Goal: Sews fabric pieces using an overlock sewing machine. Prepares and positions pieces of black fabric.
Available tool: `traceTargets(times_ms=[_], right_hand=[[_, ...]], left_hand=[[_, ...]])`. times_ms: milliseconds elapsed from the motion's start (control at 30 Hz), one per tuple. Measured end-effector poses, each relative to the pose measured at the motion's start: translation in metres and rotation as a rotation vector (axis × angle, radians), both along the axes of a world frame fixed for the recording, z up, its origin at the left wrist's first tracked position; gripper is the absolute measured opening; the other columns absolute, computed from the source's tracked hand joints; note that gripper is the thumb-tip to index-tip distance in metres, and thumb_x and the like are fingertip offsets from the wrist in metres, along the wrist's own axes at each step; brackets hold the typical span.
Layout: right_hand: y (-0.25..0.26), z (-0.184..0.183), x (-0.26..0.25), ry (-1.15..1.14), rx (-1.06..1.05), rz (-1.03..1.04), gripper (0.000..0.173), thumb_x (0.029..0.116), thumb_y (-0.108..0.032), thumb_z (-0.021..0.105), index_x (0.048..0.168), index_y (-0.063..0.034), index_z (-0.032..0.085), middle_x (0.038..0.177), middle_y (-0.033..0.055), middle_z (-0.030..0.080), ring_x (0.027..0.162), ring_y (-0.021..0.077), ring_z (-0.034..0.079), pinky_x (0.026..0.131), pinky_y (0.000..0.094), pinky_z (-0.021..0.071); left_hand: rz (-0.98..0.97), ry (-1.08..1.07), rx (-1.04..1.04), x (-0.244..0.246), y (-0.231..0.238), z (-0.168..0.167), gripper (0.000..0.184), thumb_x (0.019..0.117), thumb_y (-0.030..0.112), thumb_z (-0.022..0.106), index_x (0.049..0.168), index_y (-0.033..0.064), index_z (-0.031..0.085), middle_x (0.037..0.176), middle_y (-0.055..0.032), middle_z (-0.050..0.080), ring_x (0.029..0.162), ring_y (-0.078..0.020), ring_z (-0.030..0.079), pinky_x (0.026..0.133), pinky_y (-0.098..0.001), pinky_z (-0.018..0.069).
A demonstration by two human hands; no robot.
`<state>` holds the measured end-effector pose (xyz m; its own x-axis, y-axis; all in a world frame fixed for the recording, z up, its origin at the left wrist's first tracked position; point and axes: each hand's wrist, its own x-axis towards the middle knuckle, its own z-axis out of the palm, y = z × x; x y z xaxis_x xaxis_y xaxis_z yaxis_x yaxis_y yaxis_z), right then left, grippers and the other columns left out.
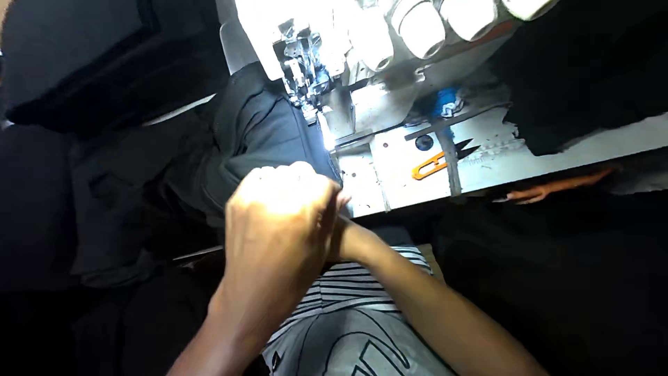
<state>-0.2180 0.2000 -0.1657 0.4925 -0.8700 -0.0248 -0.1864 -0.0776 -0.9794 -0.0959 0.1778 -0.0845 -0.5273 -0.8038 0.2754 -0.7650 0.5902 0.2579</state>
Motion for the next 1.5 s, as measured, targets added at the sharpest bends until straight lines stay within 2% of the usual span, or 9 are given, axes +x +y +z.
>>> traceTargets(times_ms=[100, 167, 233, 300, 400, 533, 933, 1267, 1500], right_hand=[[-0.019, -0.030, -0.033, 0.218, -0.206, -0.220, 0.007, 0.0846, -0.007, 0.071, 0.089, -0.0028, 0.073, 0.087, 0.0092, 0.071, 0.081, 0.0183, 0.071, 0.072, 0.0398, 0.0588], [-0.030, -0.036, -0.052, 0.174, -0.513, -0.506, 0.008, 0.0810, -0.006, 0.073, 0.089, -0.0058, 0.075, 0.088, 0.0032, 0.072, 0.075, 0.0075, 0.067, 0.064, 0.0245, 0.0576], [-0.044, -0.025, -0.063, 0.154, -0.748, -0.589, 0.015, 0.0825, -0.011, 0.079, 0.095, -0.0069, 0.073, 0.100, 0.0053, 0.069, 0.090, 0.0087, 0.064, 0.073, 0.0205, 0.0516], [-0.057, -0.017, -0.068, 0.130, -0.887, -0.485, 0.022, 0.0887, -0.008, 0.075, 0.110, -0.0060, 0.079, 0.119, 0.0116, 0.072, 0.111, 0.0206, 0.066, 0.094, 0.0318, 0.0533], [-0.065, -0.018, -0.067, 0.052, -0.965, -0.386, 0.017, 0.0920, -0.004, 0.073, 0.105, -0.0086, 0.082, 0.114, 0.0087, 0.077, 0.104, 0.0181, 0.070, 0.090, 0.0296, 0.0556], [-0.061, -0.023, -0.064, -0.009, -0.983, -0.433, 0.012, 0.0904, -0.003, 0.073, 0.096, -0.0069, 0.083, 0.100, 0.0088, 0.079, 0.091, 0.0145, 0.072, 0.079, 0.0258, 0.0556], [-0.056, -0.032, -0.055, -0.088, -0.895, -0.510, 0.014, 0.0890, 0.000, 0.073, 0.096, -0.0072, 0.083, 0.102, 0.0085, 0.079, 0.090, 0.0144, 0.072, 0.080, 0.0268, 0.0564], [-0.053, -0.037, -0.049, -0.011, -0.870, -0.653, 0.013, 0.0870, -0.011, 0.081, 0.099, -0.0158, 0.083, 0.091, 0.0038, 0.062, 0.086, 0.0073, 0.052, 0.074, 0.0186, 0.0409], [-0.046, -0.035, -0.049, -0.001, -0.770, -0.682, 0.015, 0.0859, -0.011, 0.082, 0.101, -0.0109, 0.081, 0.101, 0.0049, 0.060, 0.084, 0.0031, 0.052, 0.072, 0.0138, 0.0436]], left_hand=[[0.015, -0.017, 0.034, 0.006, 0.005, -0.019, 0.020, 0.0994, 0.029, 0.063, 0.097, 0.0184, 0.079, 0.080, 0.0035, 0.066, 0.074, -0.0120, 0.060, 0.070, -0.0355, 0.0440], [0.048, 0.022, 0.051, 0.007, 0.011, -0.022, 0.018, 0.0979, 0.025, 0.064, 0.101, 0.0197, 0.081, 0.085, 0.0046, 0.069, 0.079, -0.0101, 0.061, 0.075, -0.0362, 0.0428], [0.070, 0.061, 0.036, 0.006, 0.012, -0.022, 0.017, 0.0971, 0.024, 0.065, 0.100, 0.0195, 0.081, 0.084, 0.0046, 0.070, 0.080, -0.0095, 0.061, 0.080, -0.0380, 0.0408], [0.075, 0.087, 0.013, 0.005, 0.011, -0.021, 0.016, 0.0966, 0.026, 0.067, 0.095, 0.0199, 0.082, 0.083, 0.0052, 0.071, 0.079, -0.0078, 0.062, 0.081, -0.0381, 0.0407], [0.080, 0.117, -0.001, 0.005, 0.010, -0.019, 0.014, 0.0946, 0.029, 0.071, 0.090, 0.0214, 0.081, 0.082, 0.0069, 0.072, 0.079, -0.0065, 0.061, 0.081, -0.0376, 0.0399], [0.084, 0.122, 0.004, 0.006, 0.012, -0.022, 0.013, 0.0928, 0.030, 0.074, 0.089, 0.0214, 0.082, 0.082, 0.0068, 0.073, 0.083, -0.0076, 0.062, 0.082, -0.0379, 0.0407], [0.067, 0.133, 0.024, 0.004, -0.002, -0.031, 0.014, 0.0935, 0.029, 0.072, 0.089, 0.0198, 0.082, 0.080, 0.0058, 0.072, 0.082, -0.0087, 0.061, 0.078, -0.0345, 0.0409], [0.093, 0.092, -0.078, 0.005, -0.022, -0.028, 0.015, 0.0932, 0.026, 0.071, 0.087, 0.0185, 0.082, 0.078, 0.0041, 0.069, 0.080, -0.0097, 0.060, 0.075, -0.0349, 0.0400], [0.113, 0.039, -0.107, 0.013, -0.055, -0.021, 0.017, 0.0963, 0.026, 0.069, 0.101, 0.0165, 0.082, 0.089, -0.0005, 0.073, 0.089, -0.0178, 0.063, 0.088, -0.0441, 0.0390]])
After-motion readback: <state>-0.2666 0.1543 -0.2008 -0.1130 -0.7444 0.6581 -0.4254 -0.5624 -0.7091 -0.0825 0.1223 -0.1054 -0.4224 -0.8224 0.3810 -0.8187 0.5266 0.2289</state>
